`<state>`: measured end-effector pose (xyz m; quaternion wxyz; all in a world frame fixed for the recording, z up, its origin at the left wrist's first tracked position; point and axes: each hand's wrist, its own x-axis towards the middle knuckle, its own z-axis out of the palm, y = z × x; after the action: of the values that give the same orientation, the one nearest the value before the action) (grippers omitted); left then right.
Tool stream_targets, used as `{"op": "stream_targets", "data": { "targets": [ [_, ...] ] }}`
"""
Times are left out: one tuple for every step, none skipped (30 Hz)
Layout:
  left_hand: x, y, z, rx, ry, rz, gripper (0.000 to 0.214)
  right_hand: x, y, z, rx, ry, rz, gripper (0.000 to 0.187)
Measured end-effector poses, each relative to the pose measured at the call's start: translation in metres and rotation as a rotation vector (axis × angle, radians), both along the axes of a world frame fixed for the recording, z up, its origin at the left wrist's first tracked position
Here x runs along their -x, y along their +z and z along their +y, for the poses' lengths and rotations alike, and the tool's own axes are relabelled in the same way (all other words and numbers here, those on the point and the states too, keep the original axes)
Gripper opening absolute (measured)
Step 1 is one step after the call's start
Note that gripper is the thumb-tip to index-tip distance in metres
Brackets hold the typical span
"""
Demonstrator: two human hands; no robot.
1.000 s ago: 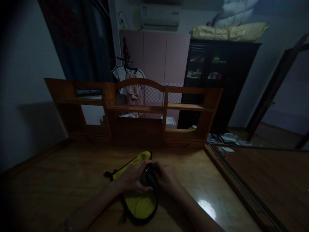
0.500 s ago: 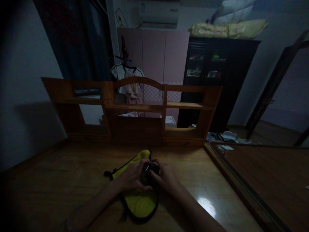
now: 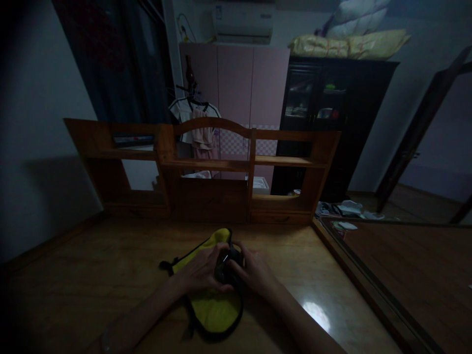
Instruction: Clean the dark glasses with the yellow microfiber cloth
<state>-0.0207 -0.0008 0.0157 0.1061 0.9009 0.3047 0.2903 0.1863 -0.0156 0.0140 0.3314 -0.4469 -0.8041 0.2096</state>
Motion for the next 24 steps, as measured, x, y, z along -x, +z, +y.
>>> {"op": "stream_targets", "data": {
  "targets": [
    [0.0,0.0,0.0,-0.003,0.0,-0.003,0.085,0.0,0.001,-0.001,-0.006,0.007,-0.003,0.046],
    [0.0,-0.001,0.001,-0.007,0.0,-0.009,0.086,0.0,0.003,-0.002,-0.012,0.014,-0.008,0.047],
    [0.0,-0.002,0.001,-0.011,0.0,-0.016,0.086,-0.001,0.005,-0.003,-0.018,0.019,-0.016,0.047],
    [0.0,-0.002,0.001,-0.013,-0.002,-0.023,0.087,-0.001,0.007,-0.005,-0.024,0.023,-0.027,0.047],
    [0.0,-0.003,0.002,-0.014,-0.004,-0.029,0.087,-0.002,0.009,-0.006,-0.031,0.025,-0.041,0.047],
    [0.0,-0.003,0.002,-0.015,-0.006,-0.031,0.088,-0.003,0.011,-0.006,-0.04,0.029,-0.054,0.045],
    [0.0,-0.003,0.002,-0.017,-0.006,-0.027,0.088,-0.004,0.012,-0.007,-0.051,0.035,-0.067,0.043],
    [0.0,-0.003,0.002,-0.019,-0.004,-0.021,0.088,-0.004,0.013,-0.007,-0.064,0.042,-0.078,0.041],
    [0.0,-0.003,0.002,-0.022,-0.001,-0.013,0.087,-0.004,0.014,-0.007,-0.08,0.046,-0.087,0.041],
    [0.0,-0.003,0.002,-0.025,0.002,-0.006,0.087,-0.004,0.013,-0.006,-0.098,0.04,-0.088,0.041],
    [0.0,-0.003,0.002,-0.027,0.005,-0.001,0.087,-0.004,0.012,-0.006,-0.115,0.027,-0.08,0.041],
    [0.0,-0.002,0.002,-0.027,0.004,0.002,0.087,-0.003,0.011,-0.005,-0.13,0.004,-0.061,0.041],
    [0.0,-0.002,0.002,-0.025,0.0,0.001,0.088,-0.002,0.009,-0.003,-0.142,-0.018,-0.035,0.038],
    [0.0,-0.002,0.002,-0.02,-0.007,0.0,0.09,-0.001,0.006,-0.002,-0.155,-0.036,-0.005,0.034],
    [0.0,-0.002,0.002,-0.013,-0.015,0.0,0.092,-0.001,0.003,0.0,-0.169,-0.046,0.025,0.03],
    [0.0,-0.002,0.002,-0.006,-0.022,-0.002,0.095,0.0,0.001,0.001,-0.184,-0.05,0.054,0.026],
    [0.0,-0.001,0.002,-0.001,-0.029,-0.005,0.097,0.0,-0.002,0.003,-0.199,-0.048,0.079,0.023],
    [0.0,-0.001,0.002,0.004,-0.035,-0.008,0.101,0.0,-0.004,0.005,-0.212,-0.044,0.101,0.022],
    [0.0,-0.001,0.002,0.007,-0.037,-0.011,0.104,0.0,-0.007,0.006,-0.222,-0.04,0.123,0.021],
    [0.0,0.0,0.001,0.009,-0.039,-0.012,0.108,0.0,-0.009,0.007,-0.228,-0.038,0.143,0.02],
    [0.0,0.001,0.001,0.009,-0.043,-0.011,0.111,0.001,-0.01,0.008,-0.232,-0.035,0.158,0.019],
    [0.0,0.001,0.001,0.008,-0.047,-0.008,0.114,0.002,-0.011,0.008,-0.233,-0.035,0.168,0.017],
    [-0.001,0.002,0.0,0.007,-0.051,-0.003,0.116,0.003,-0.012,0.008,-0.233,-0.036,0.174,0.015],
    [-0.001,0.002,0.0,0.006,-0.053,0.0,0.118,0.005,-0.012,0.008,-0.234,-0.042,0.176,0.013]
  ]
}}
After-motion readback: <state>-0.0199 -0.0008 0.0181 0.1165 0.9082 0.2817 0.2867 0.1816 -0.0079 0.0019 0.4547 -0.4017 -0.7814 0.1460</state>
